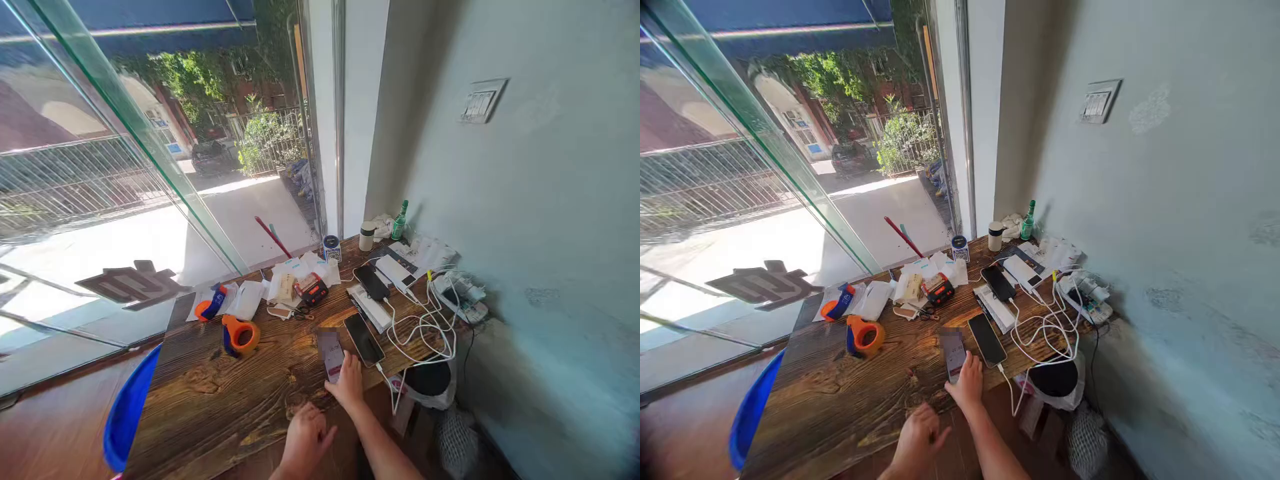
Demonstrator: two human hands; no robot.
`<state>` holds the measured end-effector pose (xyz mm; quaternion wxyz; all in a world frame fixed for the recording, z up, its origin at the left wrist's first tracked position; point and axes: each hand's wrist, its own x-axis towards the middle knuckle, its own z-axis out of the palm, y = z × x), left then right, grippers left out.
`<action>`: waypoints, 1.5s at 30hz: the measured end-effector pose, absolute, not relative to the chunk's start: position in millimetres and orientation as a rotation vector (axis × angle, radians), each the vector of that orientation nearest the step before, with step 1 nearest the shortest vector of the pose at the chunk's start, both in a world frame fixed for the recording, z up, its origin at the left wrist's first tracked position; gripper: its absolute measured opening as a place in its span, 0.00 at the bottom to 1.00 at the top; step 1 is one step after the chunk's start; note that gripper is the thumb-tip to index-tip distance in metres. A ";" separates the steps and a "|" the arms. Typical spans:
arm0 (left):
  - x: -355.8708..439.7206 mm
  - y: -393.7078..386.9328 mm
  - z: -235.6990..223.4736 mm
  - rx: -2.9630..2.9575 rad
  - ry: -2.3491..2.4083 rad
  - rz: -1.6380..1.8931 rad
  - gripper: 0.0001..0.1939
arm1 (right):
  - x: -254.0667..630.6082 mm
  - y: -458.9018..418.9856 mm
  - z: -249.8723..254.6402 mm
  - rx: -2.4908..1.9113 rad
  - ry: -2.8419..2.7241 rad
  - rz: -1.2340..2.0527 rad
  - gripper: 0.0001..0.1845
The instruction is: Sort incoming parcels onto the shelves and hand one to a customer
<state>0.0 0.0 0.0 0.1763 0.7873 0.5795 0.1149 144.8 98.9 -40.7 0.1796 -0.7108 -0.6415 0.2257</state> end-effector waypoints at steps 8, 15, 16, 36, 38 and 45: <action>-1.7 324.2 56.0 1.972 2.083 0.025 0.59 | 136.8 137.3 -41.1 -2.124 -1.806 0.701 0.47; -11.8 431.5 16.5 1.902 2.061 -0.100 0.76 | 151.4 145.8 -69.7 -1.967 -1.868 0.775 0.51; -12.5 430.5 15.2 1.934 2.020 -0.093 0.75 | 152.5 146.2 -71.2 -1.945 -1.863 0.767 0.52; -55.9 371.7 1.2 1.571 1.828 0.734 0.32 | 121.3 223.9 -50.3 -1.848 -1.795 0.641 0.47; -49.8 372.4 -6.0 1.488 1.880 0.785 0.32 | 126.4 258.6 -32.3 -1.726 -1.721 0.684 0.40; -46.5 377.5 -25.2 1.135 2.002 0.854 0.25 | 142.1 421.0 -8.1 -1.788 -1.460 1.072 0.19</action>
